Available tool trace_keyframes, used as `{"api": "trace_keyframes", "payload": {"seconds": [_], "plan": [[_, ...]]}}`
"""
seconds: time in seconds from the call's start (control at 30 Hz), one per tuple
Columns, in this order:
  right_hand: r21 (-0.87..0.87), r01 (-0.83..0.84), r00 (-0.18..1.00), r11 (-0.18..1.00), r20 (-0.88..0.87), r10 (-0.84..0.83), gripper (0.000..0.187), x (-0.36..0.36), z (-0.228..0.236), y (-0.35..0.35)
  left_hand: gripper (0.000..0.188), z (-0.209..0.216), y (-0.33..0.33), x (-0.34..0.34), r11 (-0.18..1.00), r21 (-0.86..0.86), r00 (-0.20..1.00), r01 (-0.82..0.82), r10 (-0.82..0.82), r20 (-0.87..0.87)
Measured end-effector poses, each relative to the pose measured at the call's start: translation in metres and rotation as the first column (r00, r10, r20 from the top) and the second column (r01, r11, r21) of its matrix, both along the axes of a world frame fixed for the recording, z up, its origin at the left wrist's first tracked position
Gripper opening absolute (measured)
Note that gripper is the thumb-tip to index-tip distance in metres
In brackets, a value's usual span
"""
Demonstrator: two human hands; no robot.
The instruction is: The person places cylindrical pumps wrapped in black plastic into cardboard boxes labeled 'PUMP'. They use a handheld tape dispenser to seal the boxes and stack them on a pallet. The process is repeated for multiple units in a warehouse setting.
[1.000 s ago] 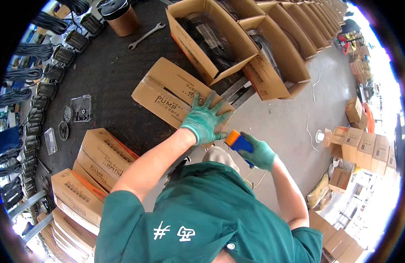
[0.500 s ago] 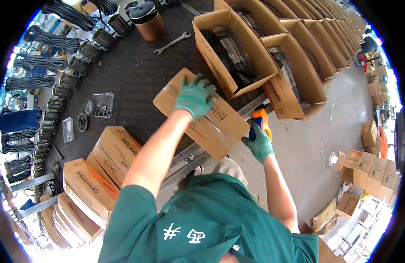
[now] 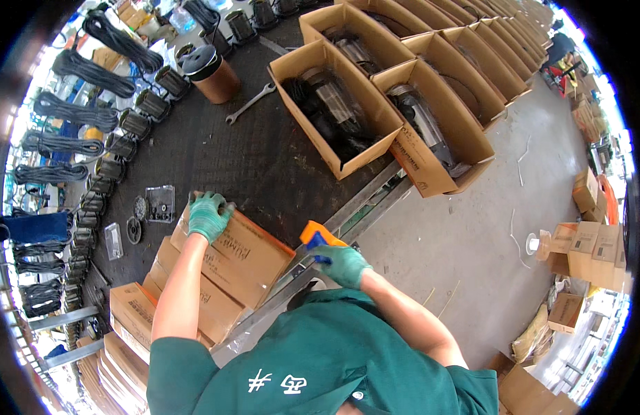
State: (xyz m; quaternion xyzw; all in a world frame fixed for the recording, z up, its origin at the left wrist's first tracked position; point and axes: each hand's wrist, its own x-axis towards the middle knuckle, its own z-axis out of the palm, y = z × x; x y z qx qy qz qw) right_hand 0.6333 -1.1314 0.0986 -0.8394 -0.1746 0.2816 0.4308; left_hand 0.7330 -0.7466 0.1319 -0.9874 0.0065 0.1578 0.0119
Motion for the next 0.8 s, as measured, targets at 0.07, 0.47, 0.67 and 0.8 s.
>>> {"api": "trace_keyframes", "payload": {"seconds": [0.07,0.47,0.67,0.8], "plan": [[-0.026,0.052,0.995,0.998,-0.086,-0.054,0.041,0.001,-0.002,-0.046,0.045,0.006,-0.038,0.009,0.971,-0.211,0.953,0.11,-0.043,0.298],[0.132,0.722,0.667,0.68,-0.396,-0.631,0.035,0.003,-0.005,-0.179,0.054,0.042,-0.259,0.111,0.805,-0.06,0.792,0.59,-0.563,0.237],[0.271,0.728,0.681,0.63,-0.392,-0.619,0.034,0.014,-0.008,-0.18,0.051,0.036,-0.208,0.067,0.789,-0.077,0.77,0.61,-0.566,0.294],[0.274,0.646,0.759,0.712,-0.328,-0.562,0.038,0.037,-0.004,-0.163,0.046,0.045,-0.228,-0.009,0.796,-0.11,0.798,0.595,-0.568,0.205]]}}
